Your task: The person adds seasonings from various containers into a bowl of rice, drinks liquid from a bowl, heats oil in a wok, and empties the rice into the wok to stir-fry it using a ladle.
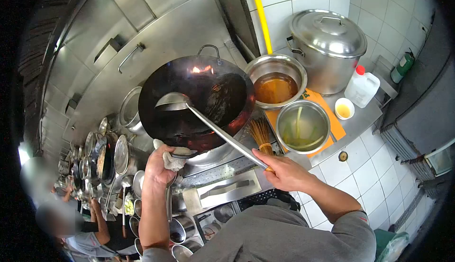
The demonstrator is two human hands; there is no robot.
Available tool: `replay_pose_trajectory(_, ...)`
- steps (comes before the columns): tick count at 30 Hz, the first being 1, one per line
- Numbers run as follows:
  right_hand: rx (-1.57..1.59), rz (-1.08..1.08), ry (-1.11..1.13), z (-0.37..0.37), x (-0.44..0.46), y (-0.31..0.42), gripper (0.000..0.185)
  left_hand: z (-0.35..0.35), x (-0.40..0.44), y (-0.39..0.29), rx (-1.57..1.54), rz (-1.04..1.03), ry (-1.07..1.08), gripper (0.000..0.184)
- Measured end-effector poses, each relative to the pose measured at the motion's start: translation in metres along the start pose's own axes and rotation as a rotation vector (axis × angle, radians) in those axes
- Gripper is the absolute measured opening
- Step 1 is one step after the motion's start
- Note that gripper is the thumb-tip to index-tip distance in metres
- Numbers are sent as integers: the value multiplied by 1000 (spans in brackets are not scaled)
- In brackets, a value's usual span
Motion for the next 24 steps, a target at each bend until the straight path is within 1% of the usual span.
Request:
replay_pose_trajectory(2,30,36,-25,4,1,-3,72,-15,-2,-10,41,-36,-17,26)
replay_pose_trajectory(5,103,-5,-2,5,4,-11,71,-25,6,-23,91,-18,9,25)
replay_pose_trajectory(9,167,-11,6,10,6,-17,69,-57,1,-39,136,-49,-59,26)
replay_pose_trajectory(10,190,-8,3,12,6,-18,69,-65,-1,-42,166,-63,-103,23)
replay_pose_trajectory(11,214,-5,0,13,5,-18,69,-68,0,-43,180,-62,-95,22)
replay_pose_trajectory(14,245,106,-63,14,6,-25,66,-80,1,-47,226,-56,-73,22)
replay_pose_trajectory(18,286,130,-121,16,6,-31,68,-80,5,-53,263,-94,-126,22)
replay_pose_trajectory(20,292,132,-121,17,7,-34,69,-87,1,-54,293,-85,-120,22)
replay_pose_trajectory(23,330,21,-22,17,6,-35,69,-81,7,-57,313,-72,-127,20)
replay_pose_trajectory(24,327,30,-28,19,7,-35,69,-82,6,-58,315,-81,-131,20)
Point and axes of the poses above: each hand's wrist, its own x-axis towards the middle knuckle, its own z-axis out of the back of the hand, y = z × x, the point moved 10 cm from there along x, towards the middle knuckle, and after that the axes turned 1 degree about z, right-handed, at the moved point
